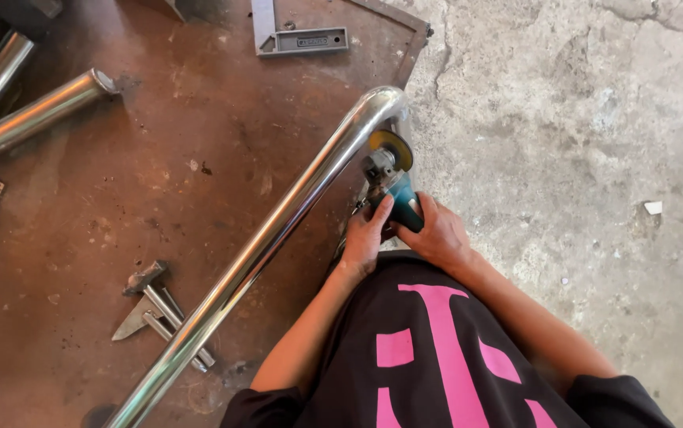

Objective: Using a handheld angle grinder to polish and smooth the surfaces of a metal pipe frame.

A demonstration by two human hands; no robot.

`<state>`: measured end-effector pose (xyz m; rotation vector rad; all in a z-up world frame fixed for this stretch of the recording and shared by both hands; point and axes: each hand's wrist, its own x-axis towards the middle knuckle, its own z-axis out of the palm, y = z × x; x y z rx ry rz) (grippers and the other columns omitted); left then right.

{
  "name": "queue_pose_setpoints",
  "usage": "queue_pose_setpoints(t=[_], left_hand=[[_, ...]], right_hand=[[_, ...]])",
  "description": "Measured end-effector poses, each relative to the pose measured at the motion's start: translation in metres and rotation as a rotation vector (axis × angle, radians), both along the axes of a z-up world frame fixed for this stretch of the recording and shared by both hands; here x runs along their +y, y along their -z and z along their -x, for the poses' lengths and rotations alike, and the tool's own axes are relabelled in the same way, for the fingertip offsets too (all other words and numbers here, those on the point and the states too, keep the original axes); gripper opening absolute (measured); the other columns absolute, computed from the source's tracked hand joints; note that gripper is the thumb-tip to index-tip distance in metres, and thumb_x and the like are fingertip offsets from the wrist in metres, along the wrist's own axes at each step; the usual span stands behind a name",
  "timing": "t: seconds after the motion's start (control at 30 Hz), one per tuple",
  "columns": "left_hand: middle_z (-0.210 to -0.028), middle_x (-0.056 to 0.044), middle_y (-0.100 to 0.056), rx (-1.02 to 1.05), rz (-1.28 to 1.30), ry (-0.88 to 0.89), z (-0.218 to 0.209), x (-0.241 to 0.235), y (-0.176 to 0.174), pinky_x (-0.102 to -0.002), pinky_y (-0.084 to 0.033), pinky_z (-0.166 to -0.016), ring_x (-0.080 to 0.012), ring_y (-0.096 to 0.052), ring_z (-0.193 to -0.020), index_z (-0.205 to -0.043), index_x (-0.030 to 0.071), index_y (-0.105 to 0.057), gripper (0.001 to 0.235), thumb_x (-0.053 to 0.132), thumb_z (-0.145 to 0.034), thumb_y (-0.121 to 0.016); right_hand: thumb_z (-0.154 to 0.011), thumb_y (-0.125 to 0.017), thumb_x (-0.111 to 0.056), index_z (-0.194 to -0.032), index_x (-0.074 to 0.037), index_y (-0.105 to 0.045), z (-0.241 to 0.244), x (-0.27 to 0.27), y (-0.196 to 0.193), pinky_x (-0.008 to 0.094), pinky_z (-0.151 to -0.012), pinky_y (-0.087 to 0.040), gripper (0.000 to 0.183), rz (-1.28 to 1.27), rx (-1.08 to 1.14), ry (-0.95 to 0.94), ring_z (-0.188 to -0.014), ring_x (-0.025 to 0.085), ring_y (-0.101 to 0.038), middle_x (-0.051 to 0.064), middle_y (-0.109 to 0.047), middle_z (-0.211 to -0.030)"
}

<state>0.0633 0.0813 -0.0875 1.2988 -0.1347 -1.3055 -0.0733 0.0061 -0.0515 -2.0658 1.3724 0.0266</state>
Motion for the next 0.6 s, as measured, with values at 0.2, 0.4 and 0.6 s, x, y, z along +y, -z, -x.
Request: queue_pose_setpoints(t=[0.2,0.4,0.6], left_hand=[[-0.102,-0.015,-0.074,-0.088,-0.043,0.099,0.016,0.018,-0.025,-0.045,-0.061,-0.082,-0.0233,-0.071,-0.091,-0.116,-0.003,-0.071,0.051,0.038,-0.087,-0.086],[-0.117,-0.007,-0.07,-0.057,0.08,-0.071,-0.013,-0.027,-0.045,-0.042,-0.056,-0.093,-0.0169,-0.064,-0.109,-0.126,0.009,-0.065,0.033,0.018,-0.095,-0.065],[-0.157,-0.015,-0.044,0.437,0.602,-0.396,-0.025,-0.085,-0.027,-0.057,-0.04,-0.118,-0.0323,-0.039,-0.147,-0.141,0.002,-0.052,0.05,-0.013,-0.093,-0.048]], right_hand=[[-0.067,-0.083,-0.061,-0.137,-0.019,-0.058,0.03,0.018,-0.008,0.052,-0.097,-0.054,0.086,-0.109,-0.025,0.169,-0.113,0.039,-0.068,0.018,-0.073,-0.111],[-0.065,-0.091,-0.056,-0.129,-0.017,-0.067,0.095,0.023,-0.003,0.05,-0.09,-0.055,0.078,-0.158,-0.131,0.413,-0.109,0.038,-0.07,0.018,-0.076,-0.104],[-0.068,-0.092,-0.06,-0.127,-0.014,-0.069,0.173,0.019,0.018,0.049,-0.088,-0.055,0.078,-0.163,-0.154,0.517,-0.106,0.037,-0.07,0.017,-0.075,-0.102]])
